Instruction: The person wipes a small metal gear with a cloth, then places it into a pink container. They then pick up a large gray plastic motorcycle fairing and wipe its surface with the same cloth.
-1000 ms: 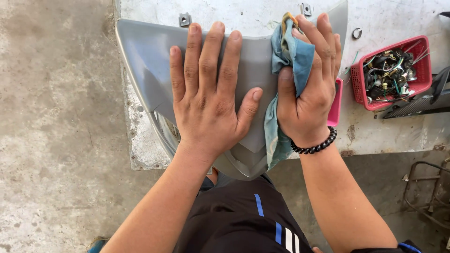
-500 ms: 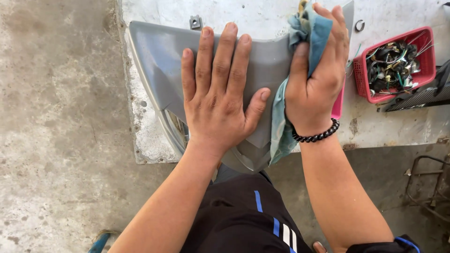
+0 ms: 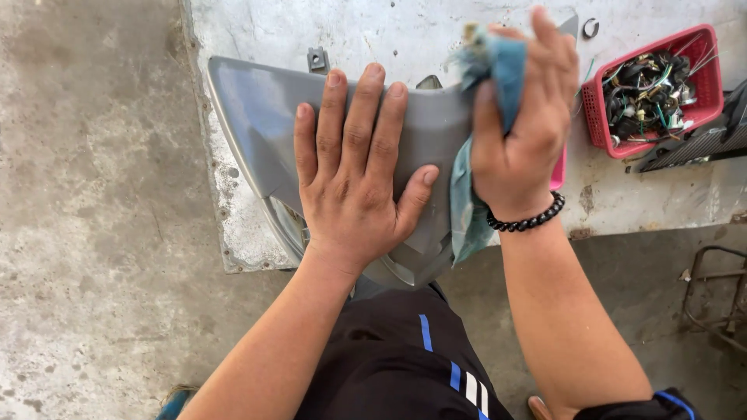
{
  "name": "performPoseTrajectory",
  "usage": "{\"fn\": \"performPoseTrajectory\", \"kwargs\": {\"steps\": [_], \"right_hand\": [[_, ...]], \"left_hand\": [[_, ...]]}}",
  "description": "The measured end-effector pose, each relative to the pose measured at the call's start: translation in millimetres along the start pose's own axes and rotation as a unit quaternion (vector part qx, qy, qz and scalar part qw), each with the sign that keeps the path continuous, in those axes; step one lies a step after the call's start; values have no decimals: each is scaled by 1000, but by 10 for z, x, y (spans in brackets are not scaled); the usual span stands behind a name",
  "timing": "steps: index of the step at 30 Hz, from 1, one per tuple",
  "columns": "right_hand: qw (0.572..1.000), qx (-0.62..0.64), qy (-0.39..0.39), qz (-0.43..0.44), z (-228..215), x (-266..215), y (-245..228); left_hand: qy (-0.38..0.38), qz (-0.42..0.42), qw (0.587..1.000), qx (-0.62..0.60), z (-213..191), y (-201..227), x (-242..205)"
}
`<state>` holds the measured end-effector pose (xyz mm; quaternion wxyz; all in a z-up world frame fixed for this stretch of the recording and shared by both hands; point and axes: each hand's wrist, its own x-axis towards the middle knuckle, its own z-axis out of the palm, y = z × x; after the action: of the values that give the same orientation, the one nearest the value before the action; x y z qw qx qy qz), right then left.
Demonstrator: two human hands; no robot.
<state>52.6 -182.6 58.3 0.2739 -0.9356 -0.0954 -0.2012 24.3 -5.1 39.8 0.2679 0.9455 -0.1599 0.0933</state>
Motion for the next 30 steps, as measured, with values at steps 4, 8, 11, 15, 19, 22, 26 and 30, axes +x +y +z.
{"fn": "performPoseTrajectory", "kwargs": {"steps": [4,8,11,15,19,22,26,30], "right_hand": [[1000,15,-8,10,18,-81,-33],[998,47,-25,-36,46,-74,77],[999,38,-2,4,18,-73,35],[999,42,-2,26,44,-107,9],[999,38,-11,25,48,-134,21],[999,38,-4,27,50,-134,1],[999,30,-6,37,26,-169,-25],[999,47,-23,-6,15,-117,-70]], "left_hand": [[0,-12,1000,-1,17,29,-33],[15,-19,1000,-6,49,16,29],[5,-34,999,-12,6,40,59],[-5,-44,999,11,6,52,168],[-1,-42,999,6,-35,58,135],[13,-41,999,2,-12,56,118],[14,-35,999,16,67,70,100],[19,-36,999,35,79,58,120]]}}
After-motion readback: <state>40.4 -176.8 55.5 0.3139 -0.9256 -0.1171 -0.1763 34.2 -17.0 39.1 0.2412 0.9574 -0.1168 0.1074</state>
